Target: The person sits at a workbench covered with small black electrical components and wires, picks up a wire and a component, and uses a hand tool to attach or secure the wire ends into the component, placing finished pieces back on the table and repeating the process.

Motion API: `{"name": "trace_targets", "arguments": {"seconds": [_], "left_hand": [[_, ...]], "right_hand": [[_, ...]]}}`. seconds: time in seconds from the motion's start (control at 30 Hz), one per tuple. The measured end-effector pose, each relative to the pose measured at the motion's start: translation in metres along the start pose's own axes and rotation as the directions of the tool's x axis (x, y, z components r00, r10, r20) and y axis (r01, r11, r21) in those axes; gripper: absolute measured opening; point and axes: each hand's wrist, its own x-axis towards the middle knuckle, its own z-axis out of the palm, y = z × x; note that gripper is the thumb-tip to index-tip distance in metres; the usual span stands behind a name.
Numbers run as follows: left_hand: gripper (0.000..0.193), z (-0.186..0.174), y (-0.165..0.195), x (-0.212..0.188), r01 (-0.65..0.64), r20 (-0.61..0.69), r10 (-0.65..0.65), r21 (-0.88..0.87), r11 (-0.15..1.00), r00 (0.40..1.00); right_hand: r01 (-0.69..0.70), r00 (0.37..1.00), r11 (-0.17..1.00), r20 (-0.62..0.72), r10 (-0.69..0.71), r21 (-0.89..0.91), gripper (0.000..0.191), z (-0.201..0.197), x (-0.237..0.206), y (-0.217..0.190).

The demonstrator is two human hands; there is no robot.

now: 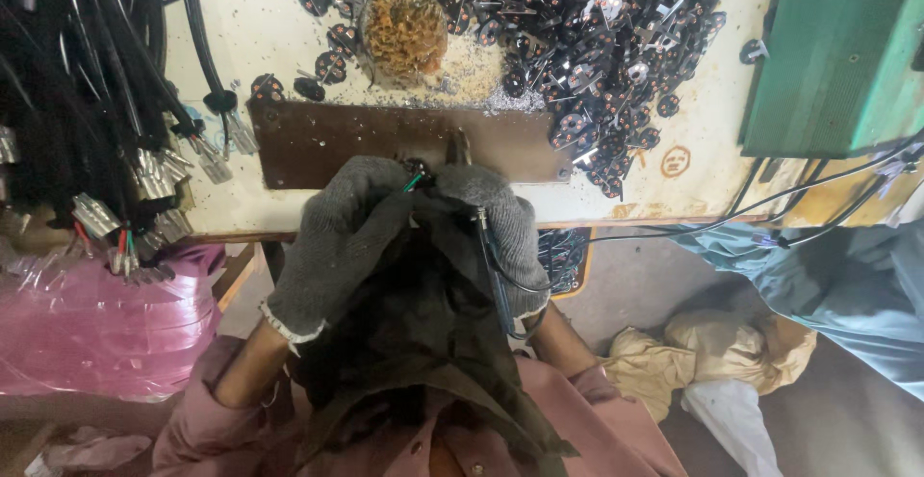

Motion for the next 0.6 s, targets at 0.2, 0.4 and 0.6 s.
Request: {"name": "trace_targets", "arguments": {"seconds": [0.2, 0.4, 0.6], "left_hand": [[0.023, 0.0, 0.001, -0.002, -0.291, 0.021, 0.296, 0.261, 0.92, 0.955], [0.018, 0.002, -0.01, -0.006, -0.421, 0.069, 0.421, 0.305, 0.854, 0.904], [0.008, 0.007, -0.019, 0.001, -0.246, -0.03, 0.254, 0.172, 0.954, 0.967]], "right_hand": [[-0.186, 0.982, 0.98, -0.042, 0.183, -0.072, 0.031, 0.005, -0.006, 0.01], [-0.138, 0.988, 0.983, -0.079, 0.129, -0.121, 0.027, 0.011, -0.008, -0.019], [-0.213, 0.969, 0.971, -0.151, 0.195, -0.108, 0.017, 0.006, 0.005, -0.03]]}}
